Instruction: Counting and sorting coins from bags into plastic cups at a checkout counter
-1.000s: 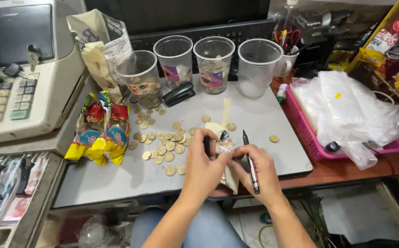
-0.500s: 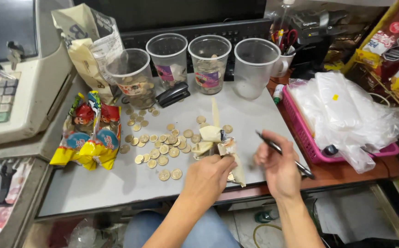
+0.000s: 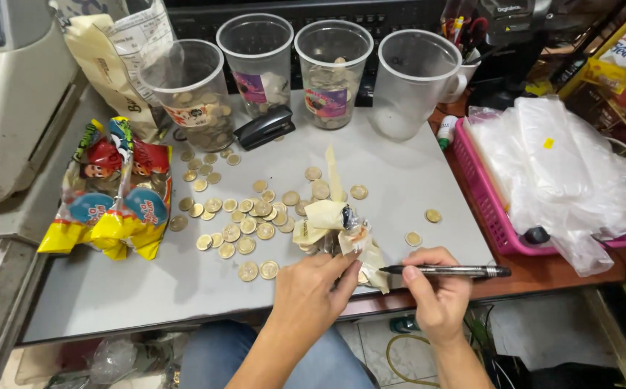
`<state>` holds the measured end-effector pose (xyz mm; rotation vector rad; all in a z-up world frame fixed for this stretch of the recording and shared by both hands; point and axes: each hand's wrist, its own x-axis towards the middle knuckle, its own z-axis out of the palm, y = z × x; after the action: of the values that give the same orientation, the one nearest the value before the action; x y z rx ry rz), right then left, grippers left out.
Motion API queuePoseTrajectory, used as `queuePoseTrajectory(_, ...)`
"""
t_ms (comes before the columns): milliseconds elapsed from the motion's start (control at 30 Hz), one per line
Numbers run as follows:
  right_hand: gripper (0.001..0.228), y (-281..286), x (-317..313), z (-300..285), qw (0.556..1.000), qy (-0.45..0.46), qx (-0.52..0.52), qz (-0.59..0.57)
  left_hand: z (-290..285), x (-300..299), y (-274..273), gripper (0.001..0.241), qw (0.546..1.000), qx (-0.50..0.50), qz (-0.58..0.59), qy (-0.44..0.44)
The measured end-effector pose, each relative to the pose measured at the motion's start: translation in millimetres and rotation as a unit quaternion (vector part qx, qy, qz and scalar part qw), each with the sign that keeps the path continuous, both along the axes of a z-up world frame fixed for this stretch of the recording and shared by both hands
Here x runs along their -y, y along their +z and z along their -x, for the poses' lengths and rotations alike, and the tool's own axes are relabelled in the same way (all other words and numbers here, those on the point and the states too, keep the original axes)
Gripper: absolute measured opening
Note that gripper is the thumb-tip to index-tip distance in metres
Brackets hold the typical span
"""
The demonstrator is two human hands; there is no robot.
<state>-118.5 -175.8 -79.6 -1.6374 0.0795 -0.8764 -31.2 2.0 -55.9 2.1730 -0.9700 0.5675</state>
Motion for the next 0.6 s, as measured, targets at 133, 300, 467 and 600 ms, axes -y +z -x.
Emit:
queuePoseTrajectory(133,0.009,-8.6,-5.1,1.2,0.999,-0.015,-0.025,0.024,-0.6,-1.0,2.2,0.003,1.0,0.0,0.01,0.001)
queuePoseTrajectory(300,0.009,-3.0,-8.2,-2.1,0.991,-0.037,-0.051,0.114,-1.8,-1.0,1.1,0.004,1.0,-0.002,0.003,0.0)
queuePoseTrajectory(467,0.007,-7.6,-8.0,-2.0,0.995,-0.044,-0.049,0.07,-1.0,-1.6,6.5,0.003,1.0,-0.003,0.006,-0.008)
queuePoseTrajectory(600,0.007,-6.5,-7.7,0.4,0.995,-0.042,-0.047,0.074,-0.7,-2.2,9.1,0.002,1.0,-0.009,0.01,-0.011)
